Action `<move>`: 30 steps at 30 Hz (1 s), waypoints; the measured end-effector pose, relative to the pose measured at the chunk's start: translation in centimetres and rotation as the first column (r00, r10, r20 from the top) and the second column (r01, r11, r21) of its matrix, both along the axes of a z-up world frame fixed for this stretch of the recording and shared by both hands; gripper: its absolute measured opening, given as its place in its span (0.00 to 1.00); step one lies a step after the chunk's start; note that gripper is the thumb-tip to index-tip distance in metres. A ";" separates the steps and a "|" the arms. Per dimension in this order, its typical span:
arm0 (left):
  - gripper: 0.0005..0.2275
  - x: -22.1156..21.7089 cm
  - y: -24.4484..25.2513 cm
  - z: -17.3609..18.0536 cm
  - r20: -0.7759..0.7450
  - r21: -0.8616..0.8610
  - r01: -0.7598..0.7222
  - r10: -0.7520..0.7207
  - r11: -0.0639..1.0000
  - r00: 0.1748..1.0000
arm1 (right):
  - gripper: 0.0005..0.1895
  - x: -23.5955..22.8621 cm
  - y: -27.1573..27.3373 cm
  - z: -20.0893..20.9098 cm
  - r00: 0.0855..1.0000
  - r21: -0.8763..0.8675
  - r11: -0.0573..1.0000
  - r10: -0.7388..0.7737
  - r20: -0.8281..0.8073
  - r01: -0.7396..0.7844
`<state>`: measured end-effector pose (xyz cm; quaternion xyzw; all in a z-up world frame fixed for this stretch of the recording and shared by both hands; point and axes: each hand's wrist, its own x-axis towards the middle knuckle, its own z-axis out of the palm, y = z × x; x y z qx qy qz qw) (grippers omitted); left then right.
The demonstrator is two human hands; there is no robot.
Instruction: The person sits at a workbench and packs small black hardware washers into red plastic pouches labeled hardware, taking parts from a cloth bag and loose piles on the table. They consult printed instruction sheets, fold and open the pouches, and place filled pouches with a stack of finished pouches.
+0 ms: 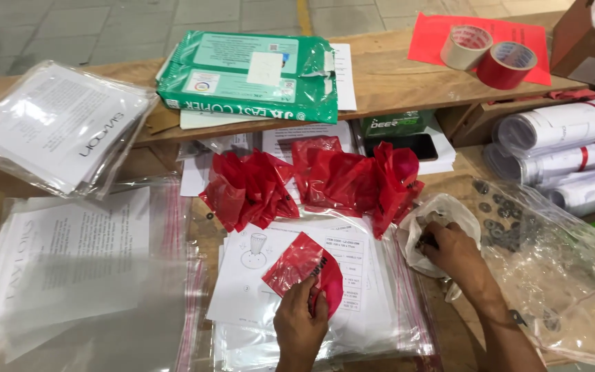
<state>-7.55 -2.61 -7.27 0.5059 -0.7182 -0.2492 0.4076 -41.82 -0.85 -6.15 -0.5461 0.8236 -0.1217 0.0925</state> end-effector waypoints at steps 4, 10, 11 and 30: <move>0.14 0.1 -0.1 0.6 -0.013 0.031 0.005 -0.005 1.000 1.000 | 0.16 -0.6 -0.4 -0.1 0.998 0.006 0.999 0.045 0.045 -0.046; 0.15 0.8 -0.1 0.7 -0.001 0.078 0.040 -0.040 0.996 0.999 | 0.15 0.7 0.2 -0.2 0.992 -0.113 0.993 0.038 0.116 -0.025; 0.15 0.7 0.0 0.5 -0.006 0.043 0.049 -0.049 0.998 0.999 | 0.14 1.0 0.7 0.1 0.993 -0.159 0.987 0.036 0.109 -0.018; 0.14 0.5 0.3 0.7 -0.079 0.146 0.100 -0.089 0.984 0.993 | 0.12 2.1 1.4 1.7 0.998 -0.239 0.971 -0.013 0.063 0.028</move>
